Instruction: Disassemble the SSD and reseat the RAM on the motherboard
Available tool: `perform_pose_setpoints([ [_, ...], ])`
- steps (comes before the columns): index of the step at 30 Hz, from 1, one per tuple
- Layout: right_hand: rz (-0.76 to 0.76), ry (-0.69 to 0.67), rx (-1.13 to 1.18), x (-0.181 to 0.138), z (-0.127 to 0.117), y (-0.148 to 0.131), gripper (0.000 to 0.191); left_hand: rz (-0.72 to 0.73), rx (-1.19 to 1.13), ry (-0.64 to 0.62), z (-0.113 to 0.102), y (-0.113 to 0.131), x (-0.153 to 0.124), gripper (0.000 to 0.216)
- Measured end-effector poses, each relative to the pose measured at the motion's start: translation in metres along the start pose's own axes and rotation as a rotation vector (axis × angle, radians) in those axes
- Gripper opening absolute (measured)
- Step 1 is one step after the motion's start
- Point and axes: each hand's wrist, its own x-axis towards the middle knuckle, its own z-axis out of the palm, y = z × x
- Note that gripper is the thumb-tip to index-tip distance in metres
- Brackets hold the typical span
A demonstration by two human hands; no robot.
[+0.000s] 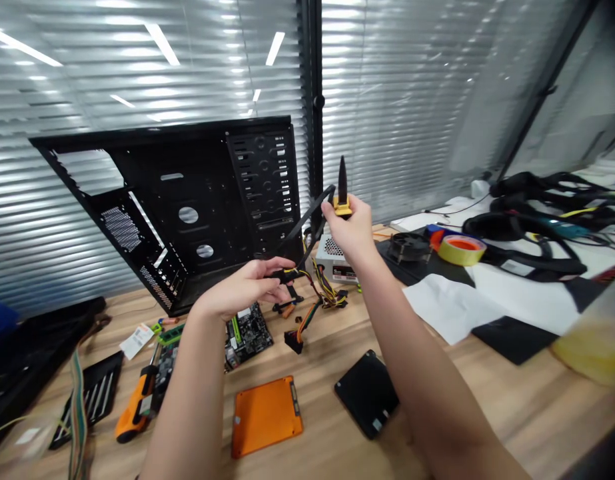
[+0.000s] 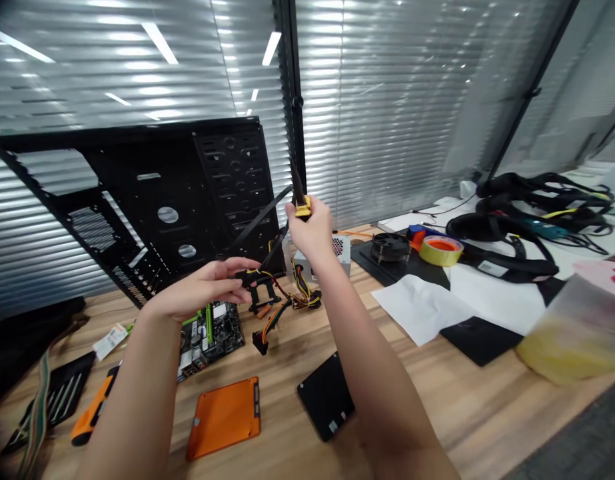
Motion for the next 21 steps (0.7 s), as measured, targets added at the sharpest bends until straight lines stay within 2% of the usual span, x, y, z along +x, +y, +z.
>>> perform_pose_setpoints([
  [3,0.049,-0.021,0.166,-0.003,0.003,-0.011,0.022,-0.049,-0.047,-0.025,0.001,-0.002,-0.001,0.043],
  [7,0.197,-0.011,0.384,-0.005,0.006,-0.019,0.035,-0.076,-0.135,-0.002,0.005,-0.006,0.0,0.044],
  [13,0.279,-0.088,0.551,-0.009,0.009,-0.015,0.046,0.031,-0.315,-0.086,0.019,0.0,0.002,0.033],
  [21,0.45,-0.151,0.75,-0.012,0.006,-0.032,0.045,0.114,-0.242,0.061,0.027,0.003,0.007,0.039],
])
